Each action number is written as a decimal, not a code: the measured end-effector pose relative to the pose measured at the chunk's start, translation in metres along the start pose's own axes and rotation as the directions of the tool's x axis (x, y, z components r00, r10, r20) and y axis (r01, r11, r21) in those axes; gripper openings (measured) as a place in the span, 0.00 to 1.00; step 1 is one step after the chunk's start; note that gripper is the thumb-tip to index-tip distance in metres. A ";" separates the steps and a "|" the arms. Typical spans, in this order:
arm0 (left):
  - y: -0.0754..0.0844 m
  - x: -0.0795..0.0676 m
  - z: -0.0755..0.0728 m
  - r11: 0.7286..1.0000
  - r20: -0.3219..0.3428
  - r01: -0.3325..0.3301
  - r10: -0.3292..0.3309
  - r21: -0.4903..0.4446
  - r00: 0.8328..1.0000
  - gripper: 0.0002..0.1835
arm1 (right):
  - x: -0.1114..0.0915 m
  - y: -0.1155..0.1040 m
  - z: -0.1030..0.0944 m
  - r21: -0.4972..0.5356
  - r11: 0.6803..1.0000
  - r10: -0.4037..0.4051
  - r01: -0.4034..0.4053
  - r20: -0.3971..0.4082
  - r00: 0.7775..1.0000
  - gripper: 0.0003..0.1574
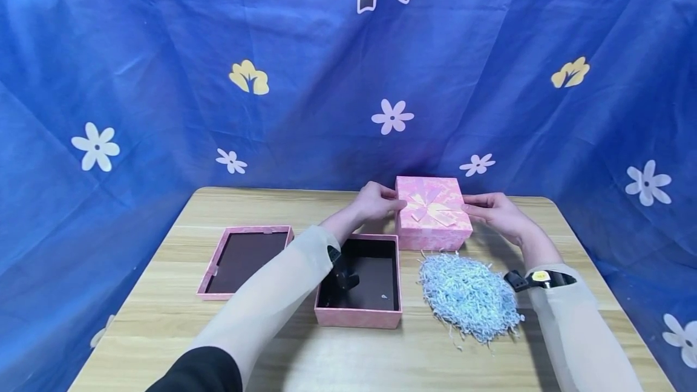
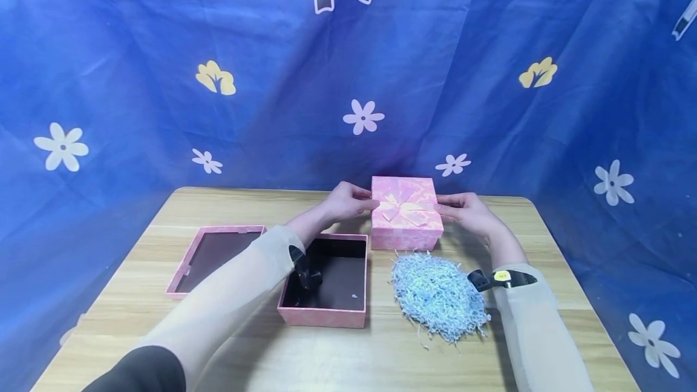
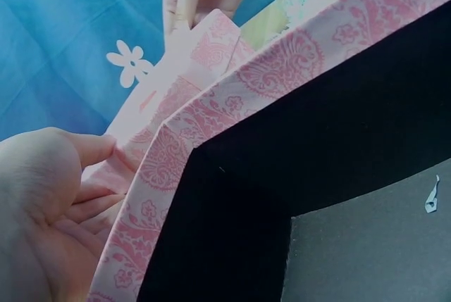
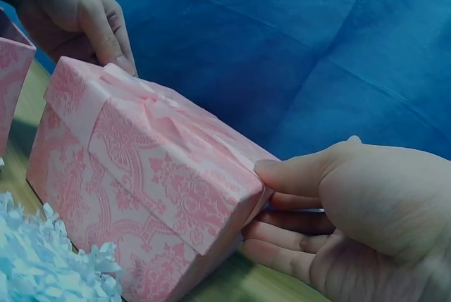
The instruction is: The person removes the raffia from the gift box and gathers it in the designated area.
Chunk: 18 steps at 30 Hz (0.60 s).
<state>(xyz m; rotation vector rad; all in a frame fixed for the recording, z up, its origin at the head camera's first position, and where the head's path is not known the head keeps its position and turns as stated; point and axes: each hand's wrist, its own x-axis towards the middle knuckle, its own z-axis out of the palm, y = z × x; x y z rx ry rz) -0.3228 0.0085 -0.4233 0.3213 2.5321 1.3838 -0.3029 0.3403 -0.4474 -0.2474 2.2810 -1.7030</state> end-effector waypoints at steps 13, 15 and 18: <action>0.011 0.000 0.000 0.998 -0.022 0.060 -0.060 -0.002 0.998 0.21 | -0.005 -0.011 0.002 0.026 0.999 0.025 -0.024 -0.027 0.999 0.33; 0.011 0.000 0.000 0.997 -0.027 0.068 -0.068 -0.022 0.997 0.20 | -0.005 -0.012 0.003 0.057 0.998 0.029 -0.027 -0.032 0.999 0.32; 0.011 0.001 -0.001 0.996 -0.032 0.067 -0.069 -0.060 0.997 0.19 | -0.004 -0.013 0.005 0.112 0.994 0.017 -0.012 -0.041 0.999 0.31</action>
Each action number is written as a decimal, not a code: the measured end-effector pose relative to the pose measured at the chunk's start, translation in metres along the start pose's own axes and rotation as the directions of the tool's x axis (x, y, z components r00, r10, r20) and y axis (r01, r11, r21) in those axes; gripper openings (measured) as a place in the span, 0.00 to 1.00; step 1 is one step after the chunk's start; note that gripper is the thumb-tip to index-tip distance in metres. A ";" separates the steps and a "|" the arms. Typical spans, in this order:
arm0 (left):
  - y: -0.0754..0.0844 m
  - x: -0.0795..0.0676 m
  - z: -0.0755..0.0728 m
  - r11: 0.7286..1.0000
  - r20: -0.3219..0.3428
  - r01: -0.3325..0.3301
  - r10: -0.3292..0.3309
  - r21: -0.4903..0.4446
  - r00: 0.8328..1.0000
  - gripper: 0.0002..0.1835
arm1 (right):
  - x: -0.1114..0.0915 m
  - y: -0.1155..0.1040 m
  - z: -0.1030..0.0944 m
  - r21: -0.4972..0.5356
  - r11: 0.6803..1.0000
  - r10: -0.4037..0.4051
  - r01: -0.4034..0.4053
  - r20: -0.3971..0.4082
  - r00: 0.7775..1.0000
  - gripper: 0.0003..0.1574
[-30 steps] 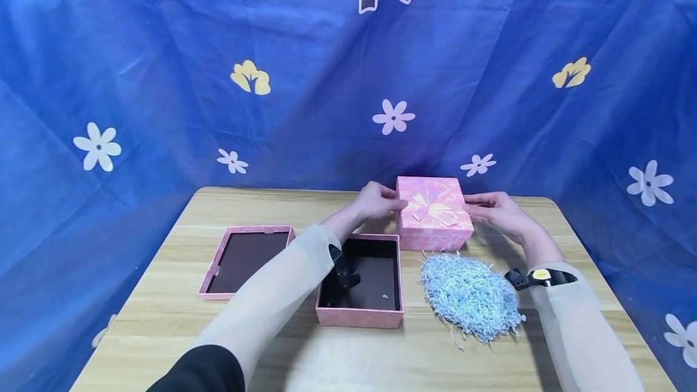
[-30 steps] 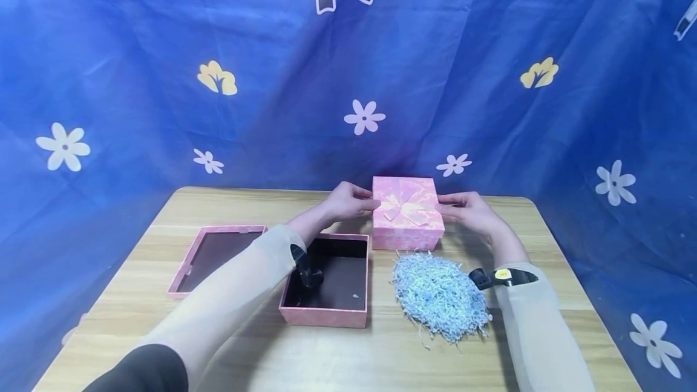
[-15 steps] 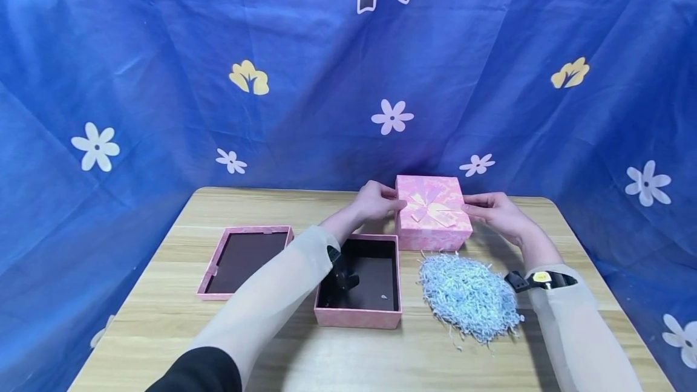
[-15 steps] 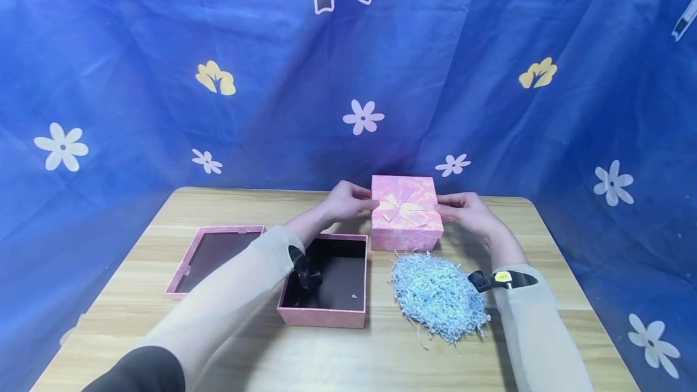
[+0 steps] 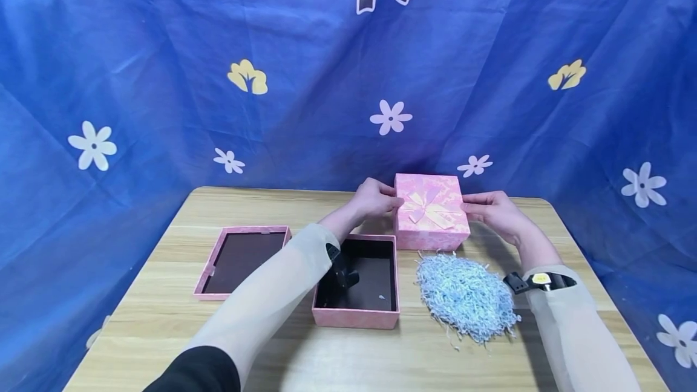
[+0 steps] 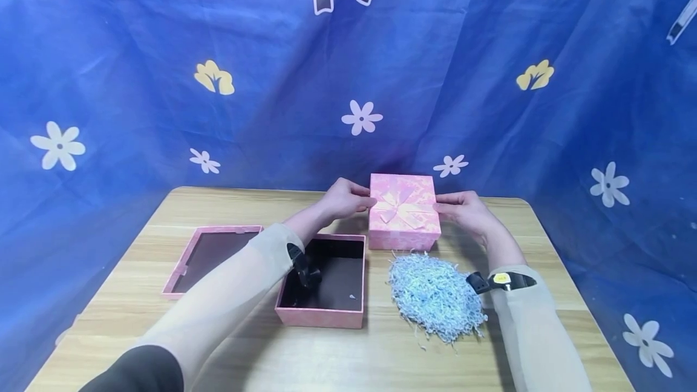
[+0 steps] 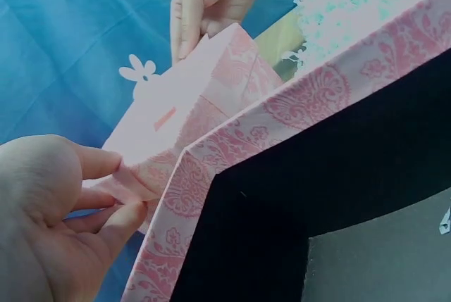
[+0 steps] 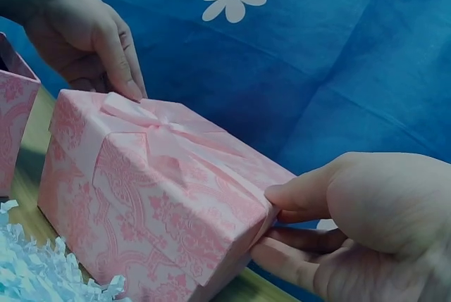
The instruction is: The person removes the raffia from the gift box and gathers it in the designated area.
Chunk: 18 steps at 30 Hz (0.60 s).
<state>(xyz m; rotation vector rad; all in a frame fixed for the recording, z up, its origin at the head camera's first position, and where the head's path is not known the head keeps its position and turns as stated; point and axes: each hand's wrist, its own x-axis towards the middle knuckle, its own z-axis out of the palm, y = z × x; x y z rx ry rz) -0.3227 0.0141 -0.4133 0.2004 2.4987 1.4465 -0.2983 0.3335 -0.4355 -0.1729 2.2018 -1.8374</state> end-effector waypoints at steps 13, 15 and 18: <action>-0.009 0.003 0.001 0.989 0.075 0.040 -0.030 -0.144 0.997 0.22 | 0.003 0.004 0.001 0.060 0.998 0.034 -0.032 -0.029 0.999 0.33; -0.010 0.003 0.001 0.988 0.077 0.043 -0.032 -0.145 0.997 0.24 | 0.002 0.005 0.000 0.058 0.997 0.042 -0.041 -0.025 0.999 0.34; -0.012 0.003 0.002 0.983 0.095 0.054 -0.038 -0.174 0.995 0.26 | 0.001 0.007 -0.001 0.054 0.997 0.060 -0.059 -0.008 0.998 0.35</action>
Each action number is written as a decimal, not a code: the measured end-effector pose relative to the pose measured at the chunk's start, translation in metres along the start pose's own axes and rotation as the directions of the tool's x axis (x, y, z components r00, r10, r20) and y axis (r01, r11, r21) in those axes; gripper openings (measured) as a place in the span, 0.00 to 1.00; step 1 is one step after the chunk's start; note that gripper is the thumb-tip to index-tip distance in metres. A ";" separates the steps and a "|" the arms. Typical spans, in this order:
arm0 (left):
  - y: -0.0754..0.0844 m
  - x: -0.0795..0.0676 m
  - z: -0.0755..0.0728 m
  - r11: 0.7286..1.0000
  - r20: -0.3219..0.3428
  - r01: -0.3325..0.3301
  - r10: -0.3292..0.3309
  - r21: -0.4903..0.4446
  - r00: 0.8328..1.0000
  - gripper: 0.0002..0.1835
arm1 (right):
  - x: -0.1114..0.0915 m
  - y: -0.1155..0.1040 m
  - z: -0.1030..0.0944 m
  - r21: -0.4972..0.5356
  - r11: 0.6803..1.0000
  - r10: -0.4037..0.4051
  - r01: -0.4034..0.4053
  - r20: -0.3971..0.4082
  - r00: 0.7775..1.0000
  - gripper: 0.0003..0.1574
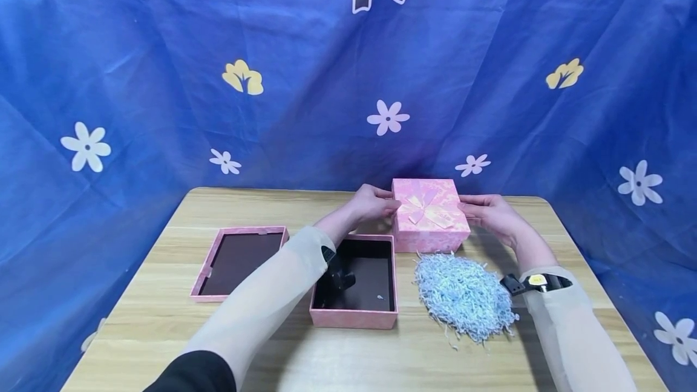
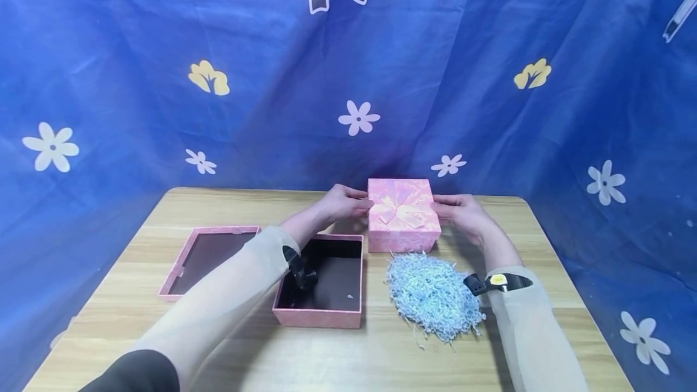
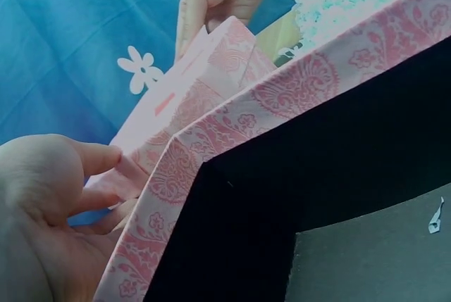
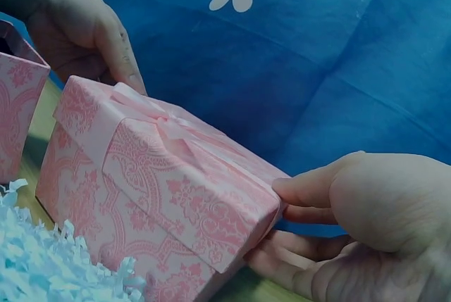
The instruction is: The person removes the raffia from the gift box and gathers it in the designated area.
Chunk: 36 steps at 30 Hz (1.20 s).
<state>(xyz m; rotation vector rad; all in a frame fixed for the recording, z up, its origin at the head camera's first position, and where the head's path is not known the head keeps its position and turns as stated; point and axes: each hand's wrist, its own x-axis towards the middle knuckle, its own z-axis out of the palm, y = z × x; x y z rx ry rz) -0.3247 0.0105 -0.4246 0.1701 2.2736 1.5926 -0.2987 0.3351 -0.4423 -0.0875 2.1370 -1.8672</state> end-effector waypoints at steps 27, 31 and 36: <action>0.020 -0.012 -0.008 0.986 0.045 -0.010 0.018 -0.167 0.999 0.29 | -0.015 -0.025 0.003 0.078 0.995 -0.057 0.057 -0.004 0.998 0.36; 0.026 -0.012 -0.012 0.980 0.042 -0.026 0.035 -0.200 0.998 0.32 | -0.016 -0.032 0.003 0.117 0.990 -0.076 0.077 -0.014 0.997 0.36; 0.032 -0.015 -0.020 0.969 0.025 -0.040 0.048 -0.245 0.999 0.36 | -0.018 -0.041 0.004 0.205 0.975 -0.081 0.088 -0.039 0.996 0.30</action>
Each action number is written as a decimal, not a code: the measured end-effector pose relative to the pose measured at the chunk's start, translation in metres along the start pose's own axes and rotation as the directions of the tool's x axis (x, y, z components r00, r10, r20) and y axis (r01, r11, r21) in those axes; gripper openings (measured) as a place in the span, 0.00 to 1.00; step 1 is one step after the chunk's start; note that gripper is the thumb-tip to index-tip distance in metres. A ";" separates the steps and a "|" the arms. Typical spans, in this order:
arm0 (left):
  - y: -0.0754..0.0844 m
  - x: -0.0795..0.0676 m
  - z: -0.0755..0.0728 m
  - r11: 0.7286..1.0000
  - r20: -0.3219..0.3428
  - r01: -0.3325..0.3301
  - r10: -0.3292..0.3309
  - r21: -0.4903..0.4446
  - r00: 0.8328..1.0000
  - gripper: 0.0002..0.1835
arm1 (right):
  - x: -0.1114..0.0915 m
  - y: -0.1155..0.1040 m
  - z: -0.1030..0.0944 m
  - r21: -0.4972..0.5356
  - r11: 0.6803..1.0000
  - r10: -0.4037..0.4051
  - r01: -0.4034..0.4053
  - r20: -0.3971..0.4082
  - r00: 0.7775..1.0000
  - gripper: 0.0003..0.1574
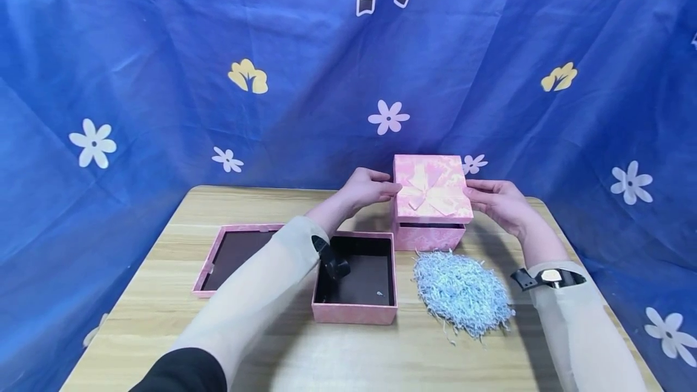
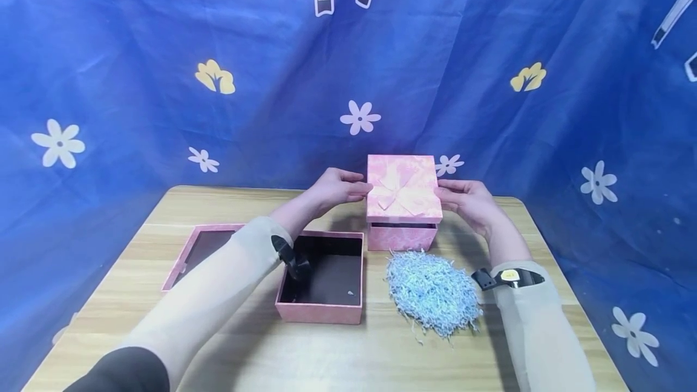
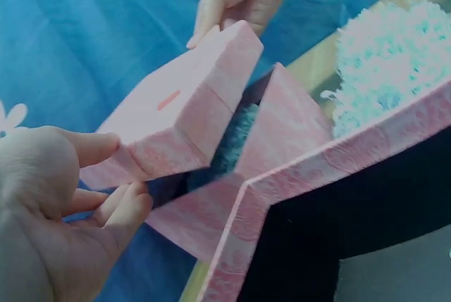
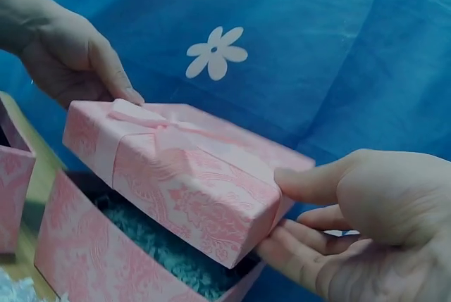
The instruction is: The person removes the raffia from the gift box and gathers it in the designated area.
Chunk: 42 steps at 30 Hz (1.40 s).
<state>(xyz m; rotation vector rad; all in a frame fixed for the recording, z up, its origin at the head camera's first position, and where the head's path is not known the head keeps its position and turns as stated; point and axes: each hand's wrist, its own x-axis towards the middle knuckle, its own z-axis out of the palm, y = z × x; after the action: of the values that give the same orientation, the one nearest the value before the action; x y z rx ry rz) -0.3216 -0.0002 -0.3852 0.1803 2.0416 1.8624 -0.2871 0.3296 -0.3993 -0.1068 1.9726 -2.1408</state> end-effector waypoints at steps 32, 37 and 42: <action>0.036 -0.035 -0.008 0.976 -0.261 -0.196 0.165 -0.097 0.951 0.30 | -0.006 -0.040 0.059 0.172 0.982 -0.067 0.074 -0.046 0.997 0.25; 0.035 -0.035 -0.011 0.983 -0.267 -0.157 0.126 -0.098 0.955 0.32 | -0.004 -0.041 0.063 0.201 0.978 -0.042 0.058 -0.084 0.996 0.19; 0.036 -0.038 -0.015 0.975 -0.214 -0.166 0.132 -0.149 0.968 0.25 | -0.007 -0.038 0.061 0.229 0.968 -0.100 0.103 -0.023 0.995 0.18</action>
<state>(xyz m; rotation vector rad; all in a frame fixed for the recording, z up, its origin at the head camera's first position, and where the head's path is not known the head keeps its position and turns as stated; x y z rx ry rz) -0.2975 -0.0227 -0.3426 0.1068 2.0375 2.2158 -0.2721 0.2743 -0.3549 -0.1593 1.7439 -2.4227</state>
